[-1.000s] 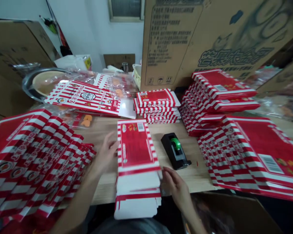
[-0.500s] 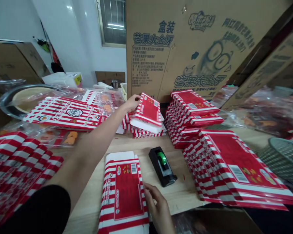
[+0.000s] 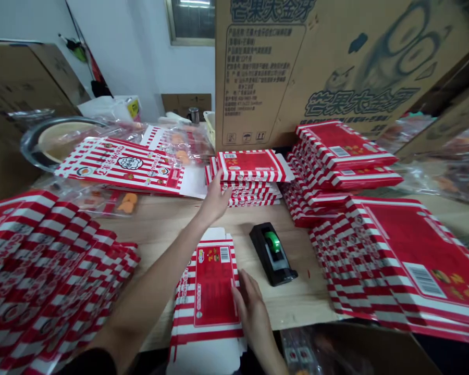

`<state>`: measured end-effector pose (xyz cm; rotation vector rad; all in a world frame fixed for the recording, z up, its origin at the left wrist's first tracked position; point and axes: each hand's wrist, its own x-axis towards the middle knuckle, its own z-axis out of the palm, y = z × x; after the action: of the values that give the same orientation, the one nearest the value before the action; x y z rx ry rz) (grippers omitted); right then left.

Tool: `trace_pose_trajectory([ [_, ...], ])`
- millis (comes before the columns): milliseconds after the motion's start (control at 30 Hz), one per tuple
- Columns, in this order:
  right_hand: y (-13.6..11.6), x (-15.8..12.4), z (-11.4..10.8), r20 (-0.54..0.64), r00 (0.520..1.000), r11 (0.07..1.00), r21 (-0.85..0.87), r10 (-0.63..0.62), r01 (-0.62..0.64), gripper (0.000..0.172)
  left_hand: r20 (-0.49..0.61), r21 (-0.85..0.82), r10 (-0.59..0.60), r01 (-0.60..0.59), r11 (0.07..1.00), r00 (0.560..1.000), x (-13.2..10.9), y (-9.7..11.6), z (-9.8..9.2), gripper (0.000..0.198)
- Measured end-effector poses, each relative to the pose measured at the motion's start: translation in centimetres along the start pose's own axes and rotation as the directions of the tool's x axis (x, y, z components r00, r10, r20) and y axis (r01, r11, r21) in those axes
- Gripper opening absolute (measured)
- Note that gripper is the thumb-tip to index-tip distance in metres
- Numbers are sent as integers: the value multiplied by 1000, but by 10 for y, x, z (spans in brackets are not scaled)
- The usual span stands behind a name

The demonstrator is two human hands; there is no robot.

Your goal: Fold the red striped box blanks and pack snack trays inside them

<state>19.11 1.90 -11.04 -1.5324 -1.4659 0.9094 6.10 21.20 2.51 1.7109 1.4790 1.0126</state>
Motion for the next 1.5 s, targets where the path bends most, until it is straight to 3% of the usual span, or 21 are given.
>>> trace_pose_trajectory([
  [33,2,-2,6,-8,1000,1000,-19,10,-10,48,55,137,-31,23,990,998,-18,-12,-3,37],
  [133,7,-5,19,19,1000,999,-46,18,-17,59,190,344,-158,85,935,969,-71,-43,0,25],
  [233,6,-1,22,96,995,1000,-3,29,-29,63,250,492,-291,138,859,923,-98,-52,7,24],
  [333,-3,4,16,137,982,987,80,127,-138,69,324,548,-365,141,825,873,-99,-44,1,38],
  [467,-28,-4,1,228,955,956,180,188,-231,67,485,507,-349,67,859,802,-91,-22,-22,56],
  [633,-64,-21,-7,366,888,853,330,279,-404,52,640,469,-284,-70,880,714,-89,10,-45,44],
  [767,-92,-15,2,496,827,717,472,266,-514,54,698,396,-243,-81,915,673,-95,23,-57,35],
  [800,-97,-13,4,517,818,678,508,253,-531,55,691,360,-205,-83,929,693,-99,23,-59,36],
  [867,-103,-9,6,522,808,609,556,274,-566,54,551,244,-79,-70,967,830,-109,16,-61,37],
  [933,-103,-6,4,481,810,581,570,337,-580,49,220,69,29,-45,997,975,-125,1,-59,30],
  [967,-101,-4,2,455,813,572,581,362,-580,48,46,-38,23,-21,999,999,-135,-8,-57,31],
  [1000,-97,-3,0,431,818,568,589,381,-575,47,-55,-157,-27,18,987,998,-145,-17,-53,39],
  [1033,-93,-2,-1,406,825,578,589,392,-565,47,-87,-282,-95,67,957,992,-156,-26,-50,50],
  [1100,-85,0,-1,343,861,653,561,376,-509,50,-2,-503,-222,190,843,975,-177,-42,-42,66],
  [1167,-80,2,0,243,922,772,505,302,-386,63,69,-620,-303,278,734,951,-193,-51,-36,70],
  [1267,-74,9,1,82,985,896,410,152,-172,76,43,-668,-331,274,692,943,-202,-53,-34,65],
  [1400,-69,21,-8,-10,996,938,336,93,-85,52,106,-663,-253,257,703,962,-200,-51,-39,57],
  [1500,-69,26,-14,-35,998,952,304,57,-43,43,141,-581,-248,283,763,958,-196,-52,-43,47],
])
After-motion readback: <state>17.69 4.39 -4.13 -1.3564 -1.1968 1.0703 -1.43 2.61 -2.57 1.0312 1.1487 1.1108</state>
